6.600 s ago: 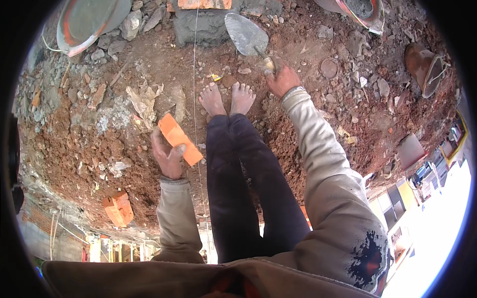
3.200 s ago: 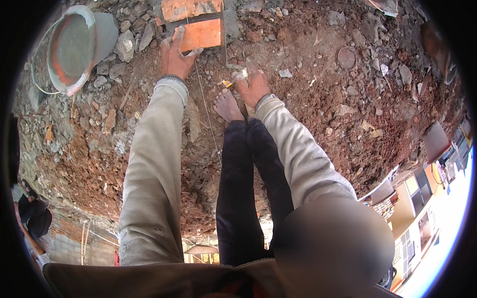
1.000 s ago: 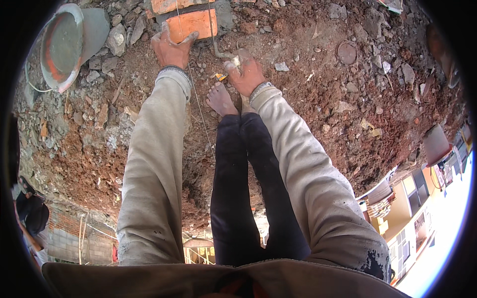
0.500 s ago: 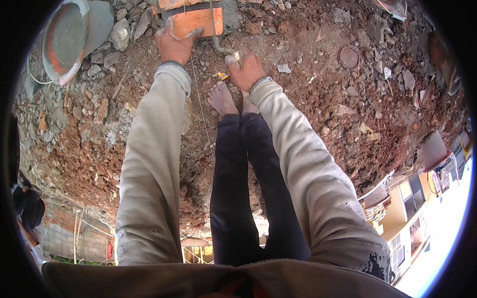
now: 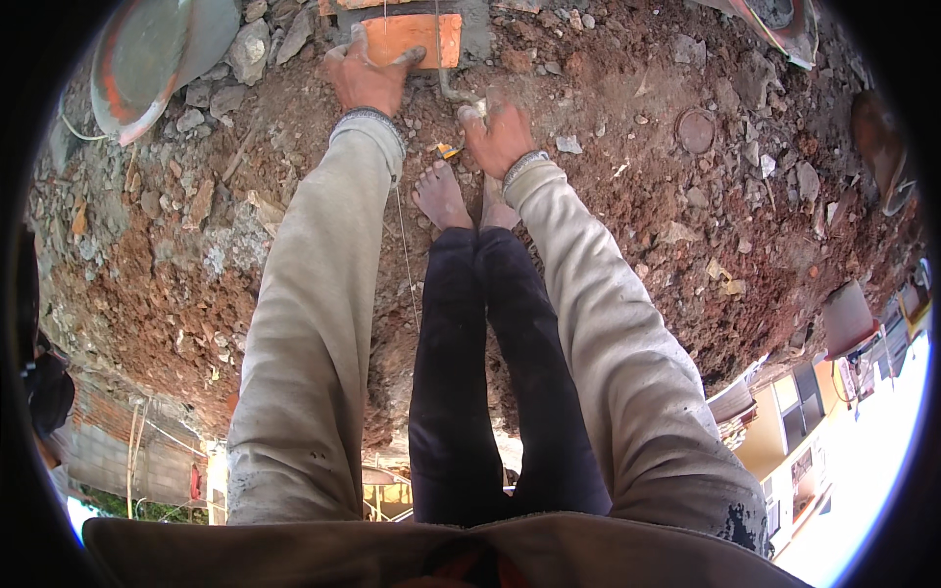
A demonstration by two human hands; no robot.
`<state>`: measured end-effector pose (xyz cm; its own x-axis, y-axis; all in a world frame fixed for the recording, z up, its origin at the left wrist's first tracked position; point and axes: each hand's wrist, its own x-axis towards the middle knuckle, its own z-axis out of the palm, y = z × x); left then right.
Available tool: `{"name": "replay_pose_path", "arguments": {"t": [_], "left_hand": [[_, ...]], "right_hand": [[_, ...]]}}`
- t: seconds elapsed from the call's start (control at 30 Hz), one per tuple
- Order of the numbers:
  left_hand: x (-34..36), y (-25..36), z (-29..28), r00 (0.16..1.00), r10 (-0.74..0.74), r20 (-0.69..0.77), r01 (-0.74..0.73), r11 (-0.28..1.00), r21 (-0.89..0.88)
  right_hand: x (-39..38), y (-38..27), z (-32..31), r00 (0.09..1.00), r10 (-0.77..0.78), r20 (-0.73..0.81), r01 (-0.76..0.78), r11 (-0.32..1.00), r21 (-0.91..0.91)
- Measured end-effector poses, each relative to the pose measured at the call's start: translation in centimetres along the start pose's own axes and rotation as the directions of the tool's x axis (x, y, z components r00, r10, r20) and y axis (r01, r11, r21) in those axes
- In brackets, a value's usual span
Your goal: The person places bricks along a string line on the ground and then scoops cement from a head pan with a trowel to spread it between the bricks. The person works barefoot on a dirt construction site.
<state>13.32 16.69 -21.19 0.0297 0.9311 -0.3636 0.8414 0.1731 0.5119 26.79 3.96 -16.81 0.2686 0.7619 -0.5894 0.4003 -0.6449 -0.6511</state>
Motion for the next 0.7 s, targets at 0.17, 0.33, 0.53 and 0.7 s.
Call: {"name": "replay_pose_path", "arguments": {"t": [0.17,0.33,0.53,0.7], "left_hand": [[-0.3,0.6,-0.5,0.999,-0.027,0.042,0.028,1.0,-0.008],[-0.1,0.7,-0.6,0.999,-0.002,0.037,0.001,1.0,0.021],[0.1,0.0,0.0,1.0,-0.005,0.013,0.005,1.0,-0.004],[-0.6,0.1,-0.7,0.997,0.053,-0.058,-0.055,0.997,-0.049]], "right_hand": [[-0.3,-0.1,-0.1,0.999,0.036,0.012,-0.037,0.998,0.057],[0.5,1.6,0.6,0.999,0.04,-0.017,-0.041,0.998,-0.049],[0.6,2.0,0.7,1.0,0.004,-0.027,-0.003,1.0,0.013],[-0.4,1.7,-0.2,0.997,-0.003,-0.071,0.004,1.0,0.014]]}}
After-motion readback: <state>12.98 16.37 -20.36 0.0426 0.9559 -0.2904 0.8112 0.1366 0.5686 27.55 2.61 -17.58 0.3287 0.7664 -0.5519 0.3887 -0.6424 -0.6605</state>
